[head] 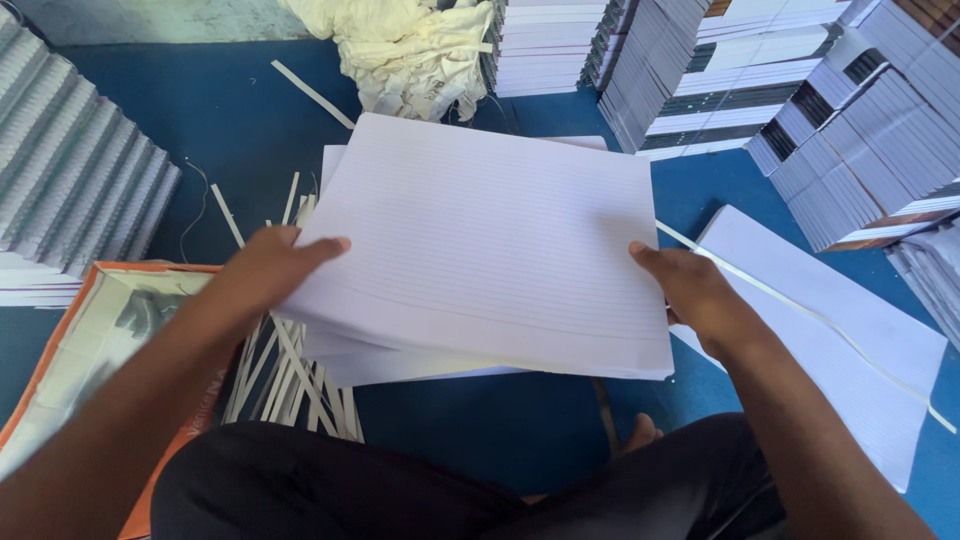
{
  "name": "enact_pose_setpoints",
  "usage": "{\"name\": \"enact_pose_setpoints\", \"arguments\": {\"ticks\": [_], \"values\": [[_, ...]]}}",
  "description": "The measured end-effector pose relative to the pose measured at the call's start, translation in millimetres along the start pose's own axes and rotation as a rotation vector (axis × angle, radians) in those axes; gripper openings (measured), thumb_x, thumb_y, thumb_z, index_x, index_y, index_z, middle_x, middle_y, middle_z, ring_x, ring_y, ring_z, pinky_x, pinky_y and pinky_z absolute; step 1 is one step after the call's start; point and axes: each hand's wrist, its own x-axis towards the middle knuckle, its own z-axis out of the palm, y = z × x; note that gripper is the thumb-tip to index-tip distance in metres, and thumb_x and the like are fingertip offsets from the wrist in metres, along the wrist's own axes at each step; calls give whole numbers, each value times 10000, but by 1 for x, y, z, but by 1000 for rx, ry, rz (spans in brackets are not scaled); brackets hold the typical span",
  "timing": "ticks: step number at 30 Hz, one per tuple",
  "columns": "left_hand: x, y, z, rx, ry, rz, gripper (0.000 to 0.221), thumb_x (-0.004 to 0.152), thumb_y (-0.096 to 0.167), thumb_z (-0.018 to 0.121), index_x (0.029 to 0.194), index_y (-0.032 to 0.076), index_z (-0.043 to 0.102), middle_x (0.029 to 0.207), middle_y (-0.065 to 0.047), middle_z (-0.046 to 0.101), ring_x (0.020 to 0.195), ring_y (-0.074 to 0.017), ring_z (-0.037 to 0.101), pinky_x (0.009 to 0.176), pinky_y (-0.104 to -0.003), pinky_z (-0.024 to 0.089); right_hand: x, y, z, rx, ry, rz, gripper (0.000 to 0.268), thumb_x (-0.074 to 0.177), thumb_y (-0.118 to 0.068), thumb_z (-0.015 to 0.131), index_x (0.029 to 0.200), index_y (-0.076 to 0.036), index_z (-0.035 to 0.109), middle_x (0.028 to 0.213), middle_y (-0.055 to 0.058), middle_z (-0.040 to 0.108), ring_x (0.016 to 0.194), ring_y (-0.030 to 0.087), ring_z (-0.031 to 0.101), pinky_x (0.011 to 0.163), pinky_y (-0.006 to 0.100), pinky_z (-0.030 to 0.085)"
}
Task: The person assembles notebooks by folding stacks of lined paper, aligning them, and securing them with rubber bands. The person repeatedly handles paper stacks and rubber bands to create bound notebooks.
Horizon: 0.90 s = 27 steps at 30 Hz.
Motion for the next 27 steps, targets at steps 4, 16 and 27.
{"name": "enact_pose_setpoints", "arguments": {"ticks": [4, 16, 27], "values": [[17, 27, -14, -55, -21, -115, 648, 919, 473, 630, 1313, -42, 645, 1140, -304, 724, 987, -383, 707, 946, -479, 490, 3, -7, -6, 149, 29, 39, 674, 962, -470, 564, 1300, 112, 602, 1160, 320, 685, 1093, 381, 696, 960, 489, 531], [58, 38, -25, -337, -188, -71, 718, 920, 528, 561, 1368, -32, 585, 1214, -275, 692, 1068, -337, 720, 823, -465, 592, 35, -28, 3, 197, 38, 32, 760, 954, -512, 554, 1416, 88, 497, 1304, 295, 628, 1233, 385, 628, 1054, 454, 461], [96, 46, -13, -411, -251, -146, 681, 874, 448, 671, 1384, 5, 585, 1350, -233, 671, 1225, -332, 679, 965, -440, 553, 48, -40, 7, 369, -104, 80, 858, 891, -506, 560, 1525, 33, 352, 1446, 362, 490, 1357, 444, 522, 1083, 539, 418]]}}
